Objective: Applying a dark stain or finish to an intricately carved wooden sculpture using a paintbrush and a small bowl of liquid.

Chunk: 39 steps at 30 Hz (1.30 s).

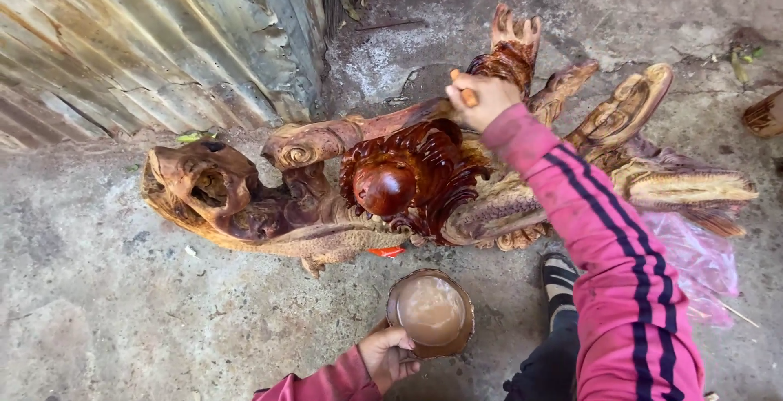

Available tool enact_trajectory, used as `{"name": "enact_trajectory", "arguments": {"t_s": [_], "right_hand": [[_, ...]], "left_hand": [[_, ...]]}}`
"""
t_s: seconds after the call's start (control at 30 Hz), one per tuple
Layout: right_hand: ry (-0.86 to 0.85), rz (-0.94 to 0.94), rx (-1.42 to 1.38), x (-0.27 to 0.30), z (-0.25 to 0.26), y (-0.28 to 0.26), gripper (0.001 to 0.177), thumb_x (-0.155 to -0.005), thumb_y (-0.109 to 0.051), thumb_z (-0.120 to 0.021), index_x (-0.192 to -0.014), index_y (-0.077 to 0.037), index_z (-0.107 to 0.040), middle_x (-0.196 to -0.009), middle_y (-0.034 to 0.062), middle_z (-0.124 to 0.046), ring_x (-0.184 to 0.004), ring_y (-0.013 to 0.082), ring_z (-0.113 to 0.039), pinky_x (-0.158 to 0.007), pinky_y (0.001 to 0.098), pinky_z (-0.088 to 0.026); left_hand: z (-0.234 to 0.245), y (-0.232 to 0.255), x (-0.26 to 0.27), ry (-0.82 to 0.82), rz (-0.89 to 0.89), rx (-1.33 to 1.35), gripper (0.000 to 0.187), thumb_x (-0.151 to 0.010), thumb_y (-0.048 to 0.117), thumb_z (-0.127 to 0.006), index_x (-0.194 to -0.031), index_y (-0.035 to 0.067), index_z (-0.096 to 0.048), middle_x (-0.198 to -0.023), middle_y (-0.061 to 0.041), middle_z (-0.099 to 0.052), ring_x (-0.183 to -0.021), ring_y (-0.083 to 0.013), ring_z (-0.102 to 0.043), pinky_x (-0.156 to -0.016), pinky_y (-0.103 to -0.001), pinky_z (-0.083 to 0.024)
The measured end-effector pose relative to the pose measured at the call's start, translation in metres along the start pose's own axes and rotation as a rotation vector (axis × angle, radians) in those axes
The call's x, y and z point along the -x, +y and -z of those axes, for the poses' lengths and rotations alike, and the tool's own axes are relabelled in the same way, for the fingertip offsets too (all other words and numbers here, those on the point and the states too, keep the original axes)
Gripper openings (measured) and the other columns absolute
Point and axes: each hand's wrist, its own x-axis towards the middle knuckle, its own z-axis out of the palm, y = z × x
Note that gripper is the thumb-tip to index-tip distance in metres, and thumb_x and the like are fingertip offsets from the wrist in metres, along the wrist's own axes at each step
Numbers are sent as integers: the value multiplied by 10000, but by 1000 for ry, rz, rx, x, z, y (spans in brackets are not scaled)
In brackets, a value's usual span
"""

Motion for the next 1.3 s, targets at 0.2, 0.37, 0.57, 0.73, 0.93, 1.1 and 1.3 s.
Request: {"name": "enact_trajectory", "arguments": {"t_s": [0.2, 0.37, 0.57, 0.73, 0.93, 1.1, 1.3], "right_hand": [[-211, -131, 109, 31, 45, 30, 326, -1091, -449, -389, -1168, -269, -650, -1085, 33, -588, -842, 238, -537, -761, 353, -486], [339, 356, -184, 7, 14, 116, 439, -1140, -410, -496, -983, -45, -680, -806, 75, -630, -567, 190, -525, -447, 313, -458], [604, -62, -428, -21, 42, 123, 347, -1170, -88, -587, -825, -119, -603, -759, -14, -579, -544, 92, -464, -426, 220, -445], [588, 87, -498, -50, 49, 89, 172, -1104, -147, -556, -1003, -79, -678, -940, 36, -665, -726, 126, -600, -542, 240, -540], [733, 180, -379, -80, 65, 57, 265, -1154, -200, -535, -912, -115, -603, -766, -18, -600, -545, 78, -546, -406, 209, -488], [475, -214, -282, -94, 86, 51, 89, -1053, -240, -600, -1017, -165, -630, -898, -45, -663, -756, 97, -658, -676, 250, -616], [576, -345, -1550, -34, 96, 5, 164, -997, -20, -416, -1040, -5, -574, -1063, 148, -566, -803, 117, -625, -576, 169, -609]], "left_hand": [[12, 3, 13, -7, 18, 35, 692, -653, -31, -649, -1339, 45, -595, -1065, -154, -605, -871, -255, -555, -625, -353, -526], [11, 3, 9, 57, 9, -13, 624, -650, 16, -642, -1272, 64, -638, -943, -123, -656, -802, -227, -608, -611, -320, -510], [12, 4, 4, 8, -14, -29, 668, -659, -3, -654, -1318, 108, -641, -1005, -116, -679, -865, -229, -616, -627, -334, -522], [15, 6, -3, -25, 19, 8, 684, -670, -51, -637, -1344, 61, -605, -1036, -167, -653, -842, -277, -621, -597, -359, -536], [15, 7, -8, -15, 1, 13, 648, -679, -33, -641, -1323, 28, -616, -1015, -165, -636, -797, -259, -579, -589, -350, -539], [3, 10, 3, 26, 12, 19, 660, -669, -15, -633, -1319, 101, -619, -1078, -146, -650, -896, -257, -590, -621, -343, -515], [8, 12, 5, -17, -6, 7, 709, -637, -15, -667, -1337, 75, -608, -1131, -154, -647, -930, -267, -596, -615, -336, -528]]}}
